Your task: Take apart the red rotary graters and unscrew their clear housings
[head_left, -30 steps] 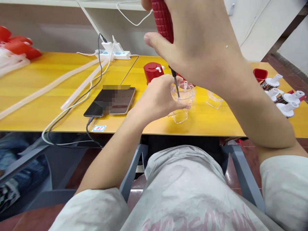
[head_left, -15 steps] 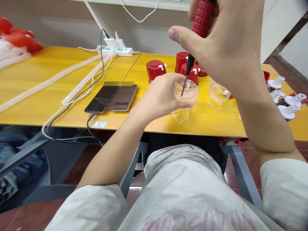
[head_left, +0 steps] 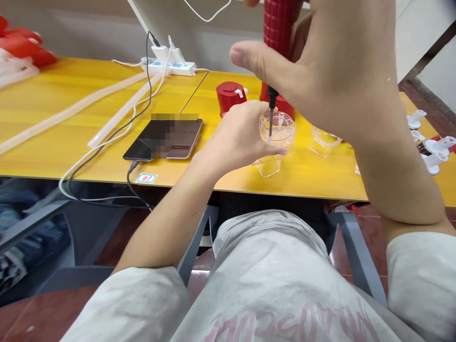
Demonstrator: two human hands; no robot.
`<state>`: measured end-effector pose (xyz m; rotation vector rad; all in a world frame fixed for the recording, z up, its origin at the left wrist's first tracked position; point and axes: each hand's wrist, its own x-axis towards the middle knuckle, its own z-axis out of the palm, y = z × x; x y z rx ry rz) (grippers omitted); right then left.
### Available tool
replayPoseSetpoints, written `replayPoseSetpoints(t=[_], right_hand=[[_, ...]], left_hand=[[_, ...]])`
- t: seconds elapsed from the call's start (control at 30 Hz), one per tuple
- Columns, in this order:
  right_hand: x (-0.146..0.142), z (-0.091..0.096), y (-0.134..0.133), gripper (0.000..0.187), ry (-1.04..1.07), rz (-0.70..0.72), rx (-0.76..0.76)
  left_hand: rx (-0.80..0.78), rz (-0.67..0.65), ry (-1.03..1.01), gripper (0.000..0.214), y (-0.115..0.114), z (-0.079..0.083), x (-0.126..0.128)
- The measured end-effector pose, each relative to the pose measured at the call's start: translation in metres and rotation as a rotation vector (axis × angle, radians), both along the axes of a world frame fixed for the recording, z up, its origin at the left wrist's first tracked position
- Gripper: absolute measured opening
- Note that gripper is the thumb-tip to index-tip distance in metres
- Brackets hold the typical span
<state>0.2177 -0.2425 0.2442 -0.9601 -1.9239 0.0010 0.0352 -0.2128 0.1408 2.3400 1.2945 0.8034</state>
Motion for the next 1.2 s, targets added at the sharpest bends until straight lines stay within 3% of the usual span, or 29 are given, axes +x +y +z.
replayPoseSetpoints(t=[0.1, 0.23, 0.43, 0.57, 0.7, 0.9, 1.03, 1.13, 1.2], right_hand=[[0.01, -0.007, 0.02, 0.042, -0.238, 0.002, 0.055], [0.017, -0.013, 0.031, 0.025, -0.151, -0.087, 0.12], [0.018, -0.011, 0.03, 0.026, -0.157, -0.138, 0.065], [0.017, -0.009, 0.032, 0.023, -0.215, -0.129, 0.051], [0.026, -0.012, 0.039, 0.025, -0.204, -0.021, 0.081], [0.035, -0.006, 0.038, 0.058, -0.436, 0.028, 0.124], [0.031, 0.001, 0.036, 0.045, -0.405, 0.099, -0.022], [0.029, 0.002, 0.035, 0.023, -0.295, 0.287, -0.14], [0.027, 0.003, 0.033, 0.022, -0.268, 0.408, -0.17]], left_hand=[[0.012, 0.005, 0.003, 0.053, -0.003, 0.002, 0.002], [0.006, 0.039, 0.011, 0.056, -0.006, 0.004, 0.003], [-0.016, 0.044, -0.009, 0.074, -0.005, 0.005, 0.003], [-0.023, 0.055, 0.003, 0.069, -0.007, 0.004, 0.003], [0.012, 0.026, -0.022, 0.057, -0.006, 0.001, 0.003], [0.056, -0.047, -0.02, 0.046, -0.006, -0.001, 0.001], [0.051, -0.057, -0.011, 0.041, -0.009, 0.001, 0.002], [0.037, -0.054, -0.023, 0.043, -0.009, 0.001, 0.002], [0.025, -0.046, -0.032, 0.048, -0.007, 0.0, 0.002]])
